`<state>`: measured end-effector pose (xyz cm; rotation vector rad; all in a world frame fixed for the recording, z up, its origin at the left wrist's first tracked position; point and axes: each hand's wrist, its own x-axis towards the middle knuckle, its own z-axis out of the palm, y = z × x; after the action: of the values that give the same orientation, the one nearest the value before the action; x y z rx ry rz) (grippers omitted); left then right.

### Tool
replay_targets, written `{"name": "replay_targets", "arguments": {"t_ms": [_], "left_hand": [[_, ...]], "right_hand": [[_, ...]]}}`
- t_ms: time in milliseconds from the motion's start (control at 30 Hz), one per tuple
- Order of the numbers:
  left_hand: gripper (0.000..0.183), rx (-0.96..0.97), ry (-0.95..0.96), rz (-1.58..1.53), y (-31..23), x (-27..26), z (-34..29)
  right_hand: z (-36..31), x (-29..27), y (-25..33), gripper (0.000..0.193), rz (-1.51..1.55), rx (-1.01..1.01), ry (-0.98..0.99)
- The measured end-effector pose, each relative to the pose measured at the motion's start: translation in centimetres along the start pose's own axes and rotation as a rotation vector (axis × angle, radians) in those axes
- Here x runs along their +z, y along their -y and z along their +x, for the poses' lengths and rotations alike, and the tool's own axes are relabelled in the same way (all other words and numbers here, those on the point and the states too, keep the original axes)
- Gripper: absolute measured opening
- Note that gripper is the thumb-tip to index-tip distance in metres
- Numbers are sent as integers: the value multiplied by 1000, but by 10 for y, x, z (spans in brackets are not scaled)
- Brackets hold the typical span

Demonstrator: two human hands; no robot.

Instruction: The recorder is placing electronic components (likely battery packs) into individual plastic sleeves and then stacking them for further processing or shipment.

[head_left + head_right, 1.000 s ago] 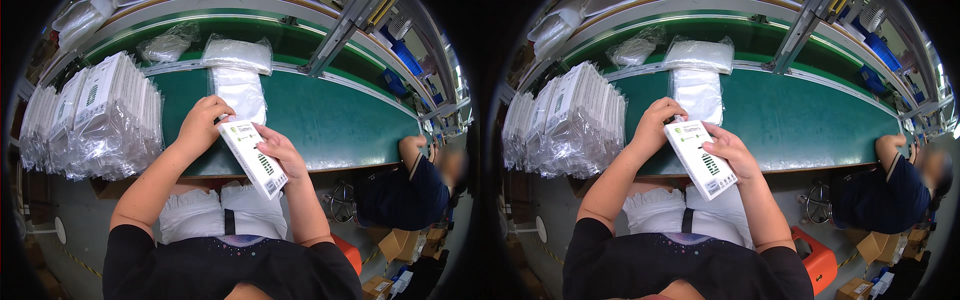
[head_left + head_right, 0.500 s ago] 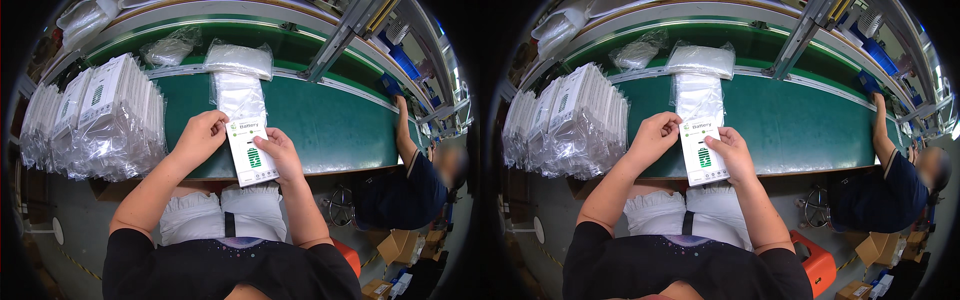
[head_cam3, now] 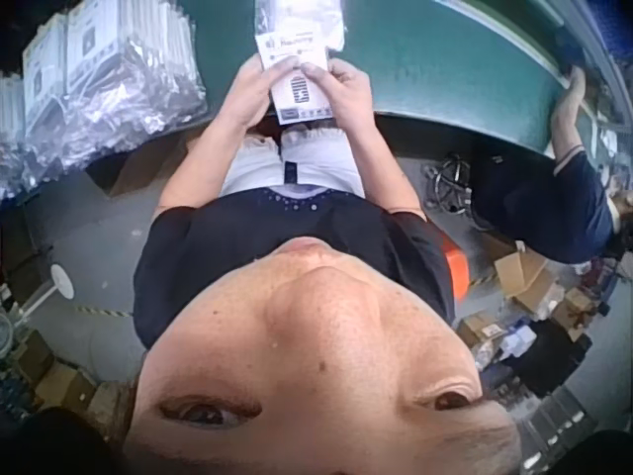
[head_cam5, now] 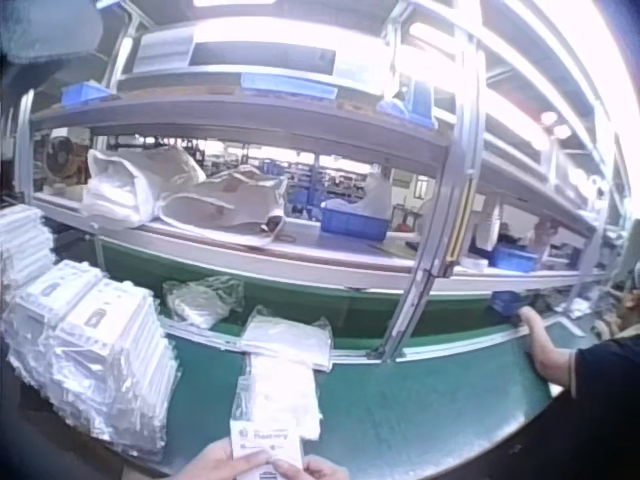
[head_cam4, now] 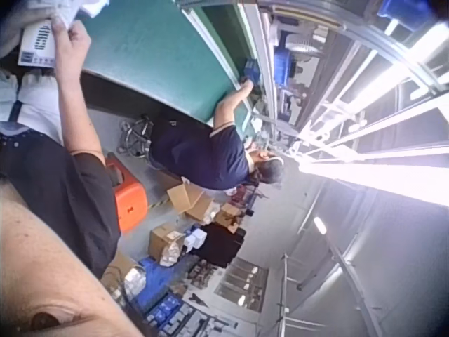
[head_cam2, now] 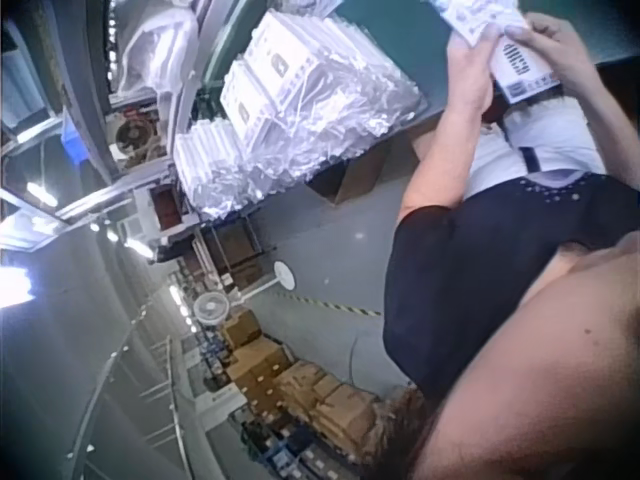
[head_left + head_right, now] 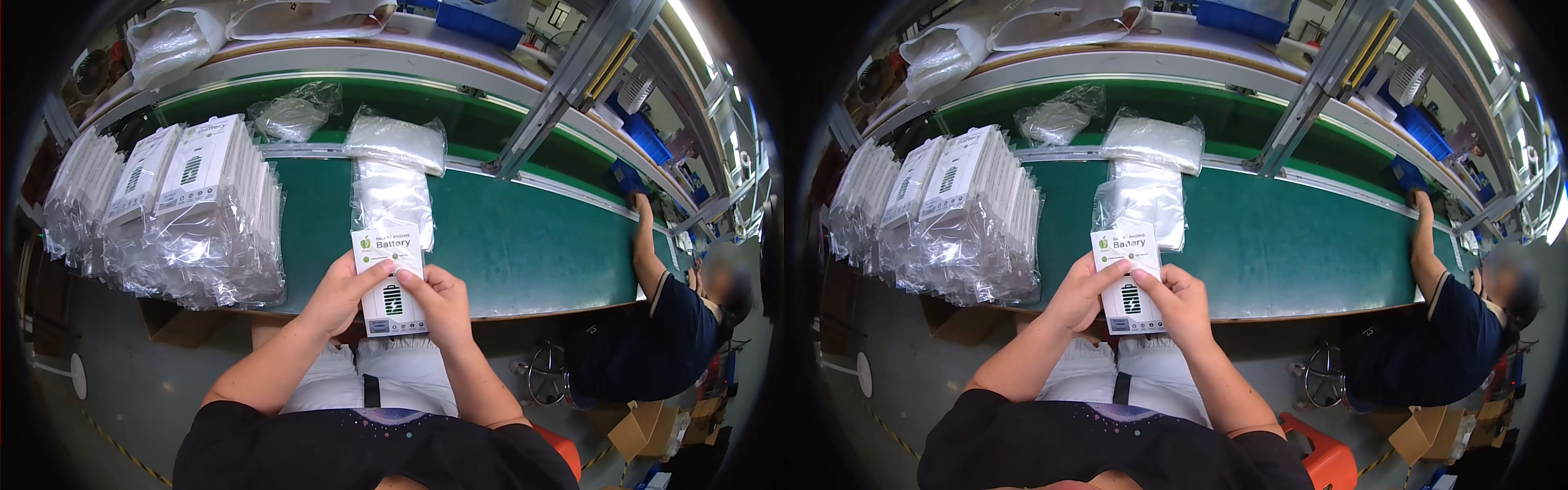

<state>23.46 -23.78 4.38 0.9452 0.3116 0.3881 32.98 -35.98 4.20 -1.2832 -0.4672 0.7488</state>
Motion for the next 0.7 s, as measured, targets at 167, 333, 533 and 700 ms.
{"name": "replay_targets", "arguments": {"t_ms": [167, 333, 533, 700], "left_hand": [[32, 21, -21, -158, -25, -14, 6], [32, -77, 116, -58, -25, 14, -14], [29, -181, 413, -116, -22, 21, -25], [41, -296, 402, -65, -17, 9, -24]], "right_hand": [[-12, 0, 13, 71, -146, -206, 221], [-17, -6, 33, 91, -478, -296, 227], [-26, -14, 36, 26, -557, -955, -184], [-40, -11, 46, 18, -397, -857, -134]]}}
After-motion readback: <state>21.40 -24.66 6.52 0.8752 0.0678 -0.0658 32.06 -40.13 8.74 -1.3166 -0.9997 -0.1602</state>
